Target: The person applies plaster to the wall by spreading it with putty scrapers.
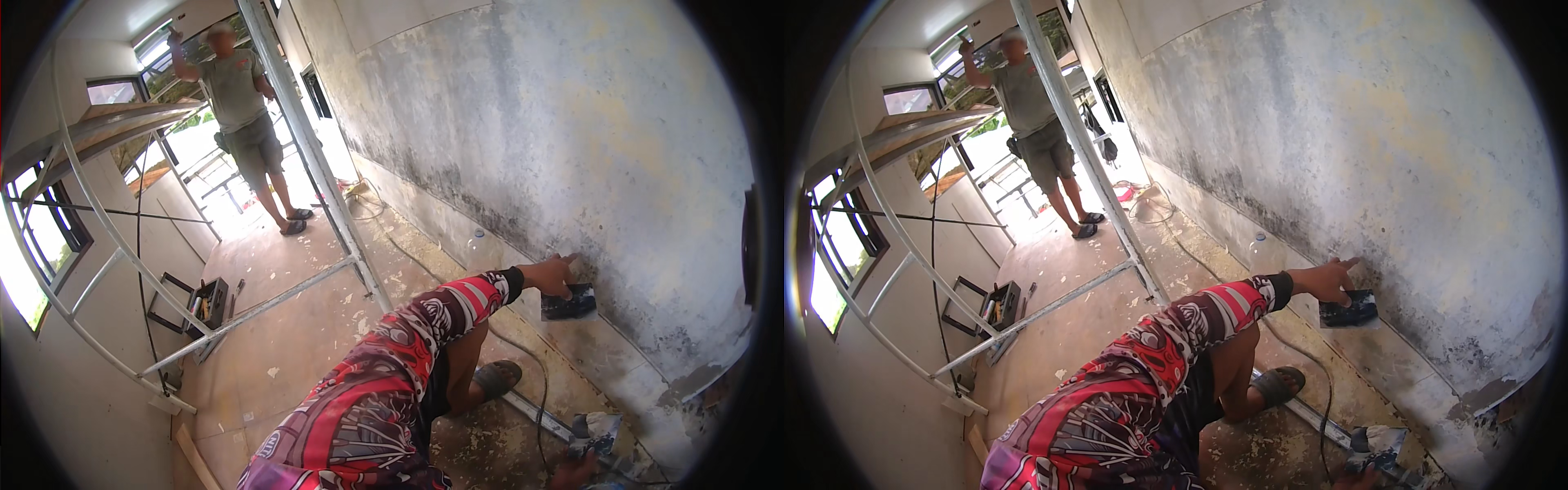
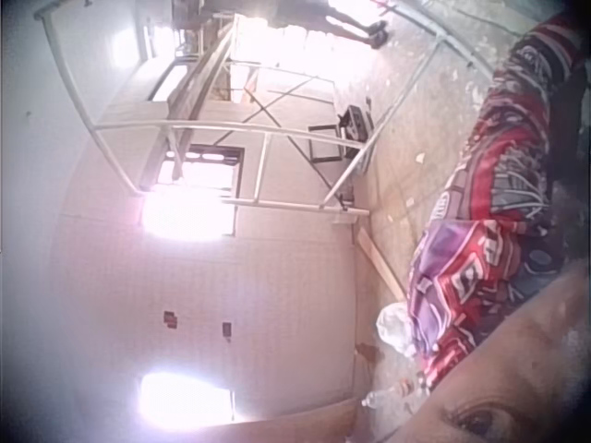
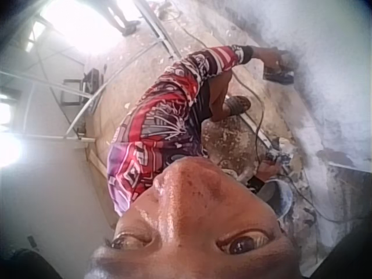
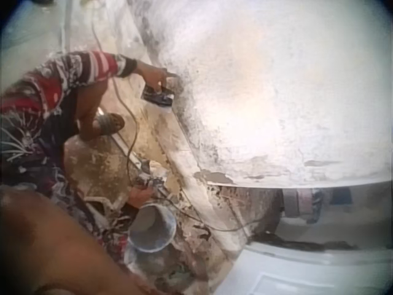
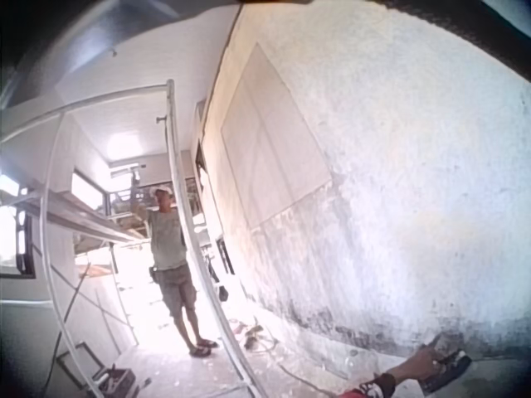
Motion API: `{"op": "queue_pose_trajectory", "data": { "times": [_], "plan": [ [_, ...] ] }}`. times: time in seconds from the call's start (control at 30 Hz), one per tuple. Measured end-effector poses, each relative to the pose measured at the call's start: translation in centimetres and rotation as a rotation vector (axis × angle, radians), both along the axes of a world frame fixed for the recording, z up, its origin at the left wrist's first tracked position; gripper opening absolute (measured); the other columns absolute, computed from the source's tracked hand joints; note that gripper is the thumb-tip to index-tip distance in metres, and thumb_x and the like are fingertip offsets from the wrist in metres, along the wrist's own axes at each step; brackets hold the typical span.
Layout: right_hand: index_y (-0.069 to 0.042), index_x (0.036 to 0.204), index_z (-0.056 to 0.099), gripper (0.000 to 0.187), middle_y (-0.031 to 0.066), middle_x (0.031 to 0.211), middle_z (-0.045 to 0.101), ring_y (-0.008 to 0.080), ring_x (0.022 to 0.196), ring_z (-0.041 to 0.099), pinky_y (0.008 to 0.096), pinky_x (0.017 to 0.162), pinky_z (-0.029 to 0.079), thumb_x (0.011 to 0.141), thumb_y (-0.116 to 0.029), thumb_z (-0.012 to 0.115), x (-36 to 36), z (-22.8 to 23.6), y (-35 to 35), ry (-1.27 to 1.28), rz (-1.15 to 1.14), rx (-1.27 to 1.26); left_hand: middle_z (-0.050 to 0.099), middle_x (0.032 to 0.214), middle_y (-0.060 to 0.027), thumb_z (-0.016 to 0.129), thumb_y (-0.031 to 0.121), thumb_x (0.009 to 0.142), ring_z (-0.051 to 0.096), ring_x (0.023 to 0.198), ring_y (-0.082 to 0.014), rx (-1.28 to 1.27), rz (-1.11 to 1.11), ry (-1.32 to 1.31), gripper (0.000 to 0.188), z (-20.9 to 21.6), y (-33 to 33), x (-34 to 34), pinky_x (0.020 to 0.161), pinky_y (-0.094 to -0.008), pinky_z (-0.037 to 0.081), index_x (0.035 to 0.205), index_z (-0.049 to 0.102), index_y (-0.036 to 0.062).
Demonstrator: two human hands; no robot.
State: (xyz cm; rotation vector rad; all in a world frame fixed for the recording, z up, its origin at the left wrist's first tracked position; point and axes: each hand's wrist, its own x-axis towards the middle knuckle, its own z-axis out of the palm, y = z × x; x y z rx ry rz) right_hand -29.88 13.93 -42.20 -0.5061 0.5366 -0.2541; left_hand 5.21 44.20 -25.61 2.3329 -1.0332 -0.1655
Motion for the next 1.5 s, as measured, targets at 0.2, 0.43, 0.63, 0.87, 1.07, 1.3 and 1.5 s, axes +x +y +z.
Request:
{"op": "queue_pose_trajectory", "data": {
  "times": [0.2,0.43,0.63,0.87,1.07,1.3,1.5],
  "plan": [
    [-0.007,0.098,0.065,0.012,0.0031,0.081,0.063,0.0189,0.074,0.054,0.0380,0.069,0.048,0.102,-0.013,0.055,0.2,1.5,0.8,0.037,-0.030,0.030,0.026,0.153,-0.0409,0.074,0.034,0.079,0.018,0.147,-0.0503,-0.016,-0.021,0.001,0.031,-0.1,0.0,0.1,0.117,-0.0574,0.019,0.098,0.080,0.0108],
    [-0.009,0.094,0.065,0.014,0.0004,0.079,0.060,0.0164,0.073,0.051,0.0360,0.067,0.044,0.103,-0.014,0.055,-0.4,-2.2,-0.8,0.023,-0.022,-0.040,0.025,0.154,-0.0397,0.073,0.034,0.080,0.016,0.150,-0.0470,0.003,-0.018,0.031,0.032,-0.3,0.0,0.1,0.120,-0.0562,0.015,0.101,0.080,0.0113],
    [-0.003,0.107,0.066,0.019,0.0040,0.088,0.062,0.0207,0.078,0.051,0.0396,0.070,0.045,0.105,-0.016,0.051,-0.3,-1.5,0.6,0.025,0.111,-0.746,0.033,0.151,-0.0361,0.074,0.035,0.079,0.026,0.146,-0.0451,0.039,-0.020,-0.014,0.035,0.1,1.1,-0.3,0.118,-0.0543,0.019,0.103,0.079,0.0109],
    [-0.011,0.130,0.053,0.031,0.0076,0.125,0.062,0.0225,0.106,0.063,0.0403,0.083,0.056,0.100,-0.020,0.058,-0.7,-10.1,-4.0,-0.059,0.008,-0.714,0.073,0.090,-0.0186,0.073,0.033,0.078,0.071,0.081,-0.0314,0.190,-0.114,-0.014,0.036,-1.2,-0.4,0.6,0.076,-0.0409,0.054,0.102,0.077,0.0057],
    [-0.011,0.129,0.053,0.029,0.0085,0.125,0.062,0.0230,0.108,0.061,0.0409,0.088,0.051,0.102,-0.022,0.056,0.2,-6.2,-2.3,-0.166,-0.027,-0.129,0.071,0.081,-0.0198,0.071,0.033,0.080,0.068,0.072,-0.0308,0.185,-0.129,0.211,0.036,-0.8,-0.6,-1.7,0.070,-0.0408,0.053,0.097,0.074,0.0013],
    [-0.004,0.125,0.059,0.029,0.0118,0.117,0.065,0.0263,0.101,0.060,0.0447,0.087,0.050,0.104,-0.021,0.051,0.5,-2.0,0.4,-0.059,0.063,0.003,0.075,0.091,-0.0165,0.072,0.029,0.079,0.072,0.082,-0.0286,0.274,-0.079,0.130,0.037,-0.3,1.0,-3.2,0.076,-0.0408,0.055,0.107,0.075,0.0043],
    [-0.002,0.124,0.062,0.029,0.0135,0.114,0.068,0.0279,0.099,0.062,0.0426,0.088,0.051,0.104,-0.020,0.051,1.5,-5.4,-1.8,-0.258,0.224,0.164,0.073,0.086,-0.0172,0.072,0.029,0.076,0.071,0.081,-0.0283,0.311,-0.095,0.069,0.038,0.8,0.8,-3.3,0.076,-0.0406,0.055,0.103,0.075,0.0025]
  ]
}}
